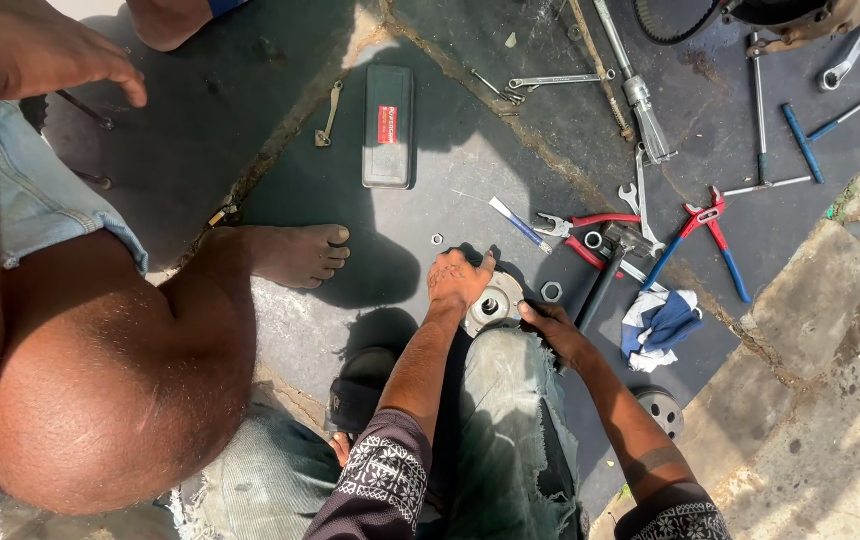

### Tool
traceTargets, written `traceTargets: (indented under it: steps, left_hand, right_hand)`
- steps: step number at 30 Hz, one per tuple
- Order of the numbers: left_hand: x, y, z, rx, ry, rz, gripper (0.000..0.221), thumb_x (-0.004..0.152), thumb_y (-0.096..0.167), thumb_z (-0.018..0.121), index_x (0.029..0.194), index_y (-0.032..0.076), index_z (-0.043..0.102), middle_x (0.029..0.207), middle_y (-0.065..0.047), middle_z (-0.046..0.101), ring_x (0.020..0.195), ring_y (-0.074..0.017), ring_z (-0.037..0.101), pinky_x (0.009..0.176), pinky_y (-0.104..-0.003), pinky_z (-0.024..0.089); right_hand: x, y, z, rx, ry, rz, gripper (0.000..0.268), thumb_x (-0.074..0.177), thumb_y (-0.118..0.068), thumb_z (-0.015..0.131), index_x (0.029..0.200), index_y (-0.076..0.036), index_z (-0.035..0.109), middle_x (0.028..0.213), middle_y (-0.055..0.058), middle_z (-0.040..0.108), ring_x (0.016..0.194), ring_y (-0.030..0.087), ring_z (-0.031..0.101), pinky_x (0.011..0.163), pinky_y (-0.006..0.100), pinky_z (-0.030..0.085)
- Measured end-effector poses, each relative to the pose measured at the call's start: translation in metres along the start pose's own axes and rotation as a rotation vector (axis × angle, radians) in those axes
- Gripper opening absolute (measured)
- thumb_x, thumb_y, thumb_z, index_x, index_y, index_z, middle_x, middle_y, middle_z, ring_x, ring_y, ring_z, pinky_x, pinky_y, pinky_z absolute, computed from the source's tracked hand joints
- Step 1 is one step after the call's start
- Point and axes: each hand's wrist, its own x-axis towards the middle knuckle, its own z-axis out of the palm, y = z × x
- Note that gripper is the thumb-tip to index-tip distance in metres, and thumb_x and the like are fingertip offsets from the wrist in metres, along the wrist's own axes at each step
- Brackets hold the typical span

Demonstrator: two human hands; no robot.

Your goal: The person cleans a clutch assembly with a rag and a small tool, then installs it into the rear engine compartment of a white scooter. They align the part by hand and secure it in place.

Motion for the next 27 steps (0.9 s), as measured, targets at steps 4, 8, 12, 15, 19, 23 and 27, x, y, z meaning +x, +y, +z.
traceTargets:
  steps: [4, 8, 12, 15, 19, 23, 27]
  left_hand:
    - [-0.004, 0.005, -0.008, -0.012, -0.01, -0.049, 0.059, 0.093, 0.054, 0.058, 0.095, -0.002, 0.078, 0.087, -0.022, 0.077, 0.09, -0.0347, 0.076, 0.091, -0.041, 0.058]
    - [0.005, -0.003, 0.006, -0.007, 0.002, -0.077, 0.055, 0.094, 0.047, 0.056, 0.104, -0.003, 0.076, 0.099, -0.024, 0.075, 0.1, -0.036, 0.073, 0.096, -0.042, 0.055]
    - [0.011, -0.004, 0.01, -0.01, 0.055, -0.044, 0.048, 0.096, 0.04, 0.051, 0.105, 0.0, 0.075, 0.101, -0.024, 0.074, 0.102, -0.0384, 0.071, 0.097, -0.045, 0.053]
    - [0.018, -0.006, 0.023, 0.063, 0.09, -0.055, 0.05, 0.099, 0.041, 0.049, 0.103, -0.002, 0.075, 0.103, -0.027, 0.072, 0.103, -0.0401, 0.068, 0.097, -0.046, 0.051]
    - [0.013, -0.005, 0.02, 0.067, 0.071, -0.057, 0.051, 0.1, 0.04, 0.047, 0.103, -0.003, 0.075, 0.103, -0.026, 0.073, 0.103, -0.039, 0.07, 0.097, -0.045, 0.053]
    - [0.01, -0.008, 0.016, 0.017, 0.101, -0.005, 0.048, 0.099, 0.037, 0.048, 0.101, -0.003, 0.075, 0.103, -0.026, 0.073, 0.102, -0.0402, 0.07, 0.097, -0.046, 0.053]
    - [0.011, -0.011, 0.019, 0.009, 0.129, 0.041, 0.045, 0.099, 0.033, 0.046, 0.101, -0.001, 0.075, 0.103, -0.025, 0.073, 0.101, -0.0408, 0.07, 0.095, -0.047, 0.054]
  right_hand:
    - [-0.003, -0.008, 0.005, 0.082, -0.041, 0.034, 0.085, 0.077, -0.069, 0.072, 0.121, 0.004, 0.069, 0.1, 0.01, 0.069, 0.093, 0.019, 0.065, 0.081, 0.036, 0.055]
    - [-0.013, -0.019, 0.008, 0.112, -0.048, 0.029, 0.074, 0.083, -0.062, 0.072, 0.117, 0.004, 0.071, 0.095, 0.007, 0.069, 0.087, 0.017, 0.064, 0.076, 0.034, 0.055]
    - [0.001, -0.009, 0.004, 0.06, -0.056, -0.037, 0.068, 0.086, -0.059, 0.071, 0.118, 0.001, 0.074, 0.1, 0.005, 0.071, 0.09, 0.012, 0.062, 0.082, 0.031, 0.052]
    - [-0.01, -0.026, 0.008, 0.002, -0.031, -0.039, 0.069, 0.088, -0.06, 0.069, 0.116, 0.003, 0.077, 0.098, 0.011, 0.073, 0.089, 0.016, 0.062, 0.081, 0.035, 0.052]
    - [0.004, -0.008, 0.002, -0.01, -0.034, -0.027, 0.067, 0.088, -0.059, 0.068, 0.116, 0.002, 0.076, 0.101, 0.01, 0.075, 0.097, 0.017, 0.065, 0.087, 0.036, 0.053]
    - [0.007, -0.007, 0.001, -0.084, -0.001, -0.012, 0.075, 0.088, -0.057, 0.071, 0.127, 0.006, 0.064, 0.113, 0.014, 0.074, 0.113, 0.021, 0.066, 0.1, 0.039, 0.05]
    - [-0.011, -0.035, 0.009, -0.111, -0.013, 0.065, 0.091, 0.079, -0.064, 0.069, 0.131, 0.011, 0.069, 0.121, 0.029, 0.073, 0.116, 0.037, 0.064, 0.101, 0.048, 0.051]
